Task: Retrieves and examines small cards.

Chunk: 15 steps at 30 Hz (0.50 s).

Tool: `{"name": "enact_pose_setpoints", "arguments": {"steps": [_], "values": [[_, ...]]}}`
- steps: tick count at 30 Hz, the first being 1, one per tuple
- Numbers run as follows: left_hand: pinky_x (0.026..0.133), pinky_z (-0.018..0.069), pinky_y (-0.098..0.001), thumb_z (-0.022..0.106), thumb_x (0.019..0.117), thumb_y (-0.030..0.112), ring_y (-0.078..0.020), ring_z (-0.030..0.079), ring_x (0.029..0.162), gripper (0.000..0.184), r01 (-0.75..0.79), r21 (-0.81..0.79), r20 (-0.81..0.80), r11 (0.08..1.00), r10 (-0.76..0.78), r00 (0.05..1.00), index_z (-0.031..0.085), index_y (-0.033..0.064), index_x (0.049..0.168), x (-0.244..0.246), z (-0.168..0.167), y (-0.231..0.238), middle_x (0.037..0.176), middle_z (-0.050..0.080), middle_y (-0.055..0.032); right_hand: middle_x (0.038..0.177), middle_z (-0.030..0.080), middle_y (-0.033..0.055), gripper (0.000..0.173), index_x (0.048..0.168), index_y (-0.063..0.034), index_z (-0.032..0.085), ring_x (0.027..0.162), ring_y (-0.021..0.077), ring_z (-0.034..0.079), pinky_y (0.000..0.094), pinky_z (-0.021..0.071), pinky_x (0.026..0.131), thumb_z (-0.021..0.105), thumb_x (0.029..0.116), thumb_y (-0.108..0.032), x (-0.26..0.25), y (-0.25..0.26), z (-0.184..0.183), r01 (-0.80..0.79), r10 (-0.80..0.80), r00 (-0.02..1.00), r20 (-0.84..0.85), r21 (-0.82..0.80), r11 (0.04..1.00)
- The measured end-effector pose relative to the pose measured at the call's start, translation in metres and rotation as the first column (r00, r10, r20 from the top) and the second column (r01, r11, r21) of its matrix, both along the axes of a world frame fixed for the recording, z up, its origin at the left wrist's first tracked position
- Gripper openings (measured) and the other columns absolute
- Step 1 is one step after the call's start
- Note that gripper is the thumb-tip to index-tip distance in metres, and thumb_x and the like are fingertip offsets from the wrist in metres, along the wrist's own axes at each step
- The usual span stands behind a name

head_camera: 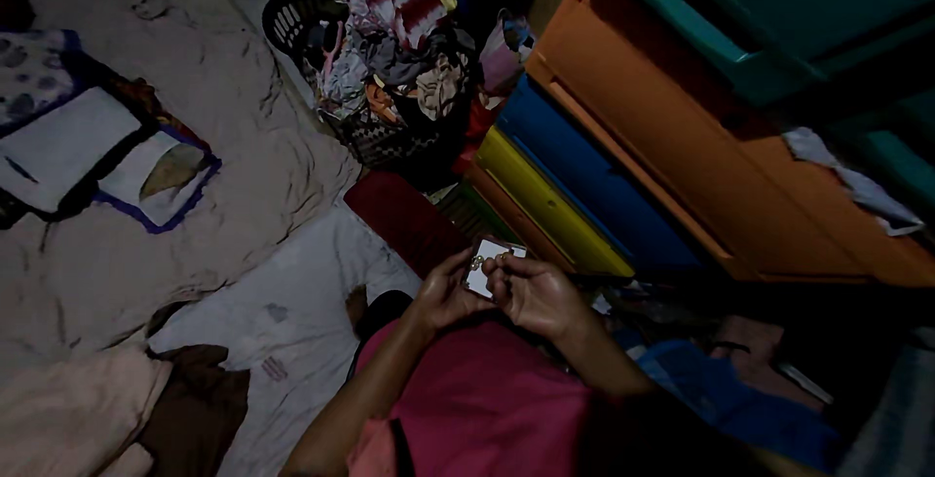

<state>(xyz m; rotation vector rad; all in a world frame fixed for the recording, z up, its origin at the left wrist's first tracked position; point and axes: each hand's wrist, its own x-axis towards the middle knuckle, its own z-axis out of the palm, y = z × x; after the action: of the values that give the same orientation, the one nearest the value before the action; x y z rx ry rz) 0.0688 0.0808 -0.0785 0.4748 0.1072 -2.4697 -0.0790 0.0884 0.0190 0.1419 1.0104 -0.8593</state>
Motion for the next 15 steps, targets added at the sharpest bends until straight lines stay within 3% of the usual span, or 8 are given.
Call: {"name": "enact_pose_setpoints", "arguments": {"steps": [9, 15], "values": [[0.08, 0.0612, -0.0415, 0.022, 0.1103, 0.036, -0.0234, 0.072, 0.091, 0.048, 0.006, 0.016, 0.033, 1.0, -0.007, 0.999, 0.062, 0.0094, 0.109, -0.0001, -0.0008, 0.0001, 0.098, 0.071, -0.0114, 0.077, 0.068, 0.0078, 0.038, 0.087, -0.0021, 0.06, 0.062, 0.0112, 0.068, 0.0208, 0.0592, 0.06, 0.032, 0.1095, -0.015, 0.0014, 0.0018, -0.0058, 0.005, -0.006, 0.999, 0.037, 0.021, 1.0], [0.08, 0.0611, -0.0418, 0.023, 0.1108, 0.036, -0.0235, 0.072, 0.091, 0.047, -0.001, 0.02, 0.016, 1.0, 0.001, 1.0, 0.062, 0.0092, 0.108, 0.0008, -0.0007, 0.0005, 0.098, 0.071, -0.0114, 0.076, 0.068, 0.0074, 0.038, 0.087, -0.0013, 0.061, 0.06, 0.0095, 0.066, 0.0193, 0.0579, 0.058, 0.032, 0.1086, -0.013, 0.0019, 0.0025, -0.006, -0.044, 0.044, 0.999, -0.003, -0.061, 0.997]]}}
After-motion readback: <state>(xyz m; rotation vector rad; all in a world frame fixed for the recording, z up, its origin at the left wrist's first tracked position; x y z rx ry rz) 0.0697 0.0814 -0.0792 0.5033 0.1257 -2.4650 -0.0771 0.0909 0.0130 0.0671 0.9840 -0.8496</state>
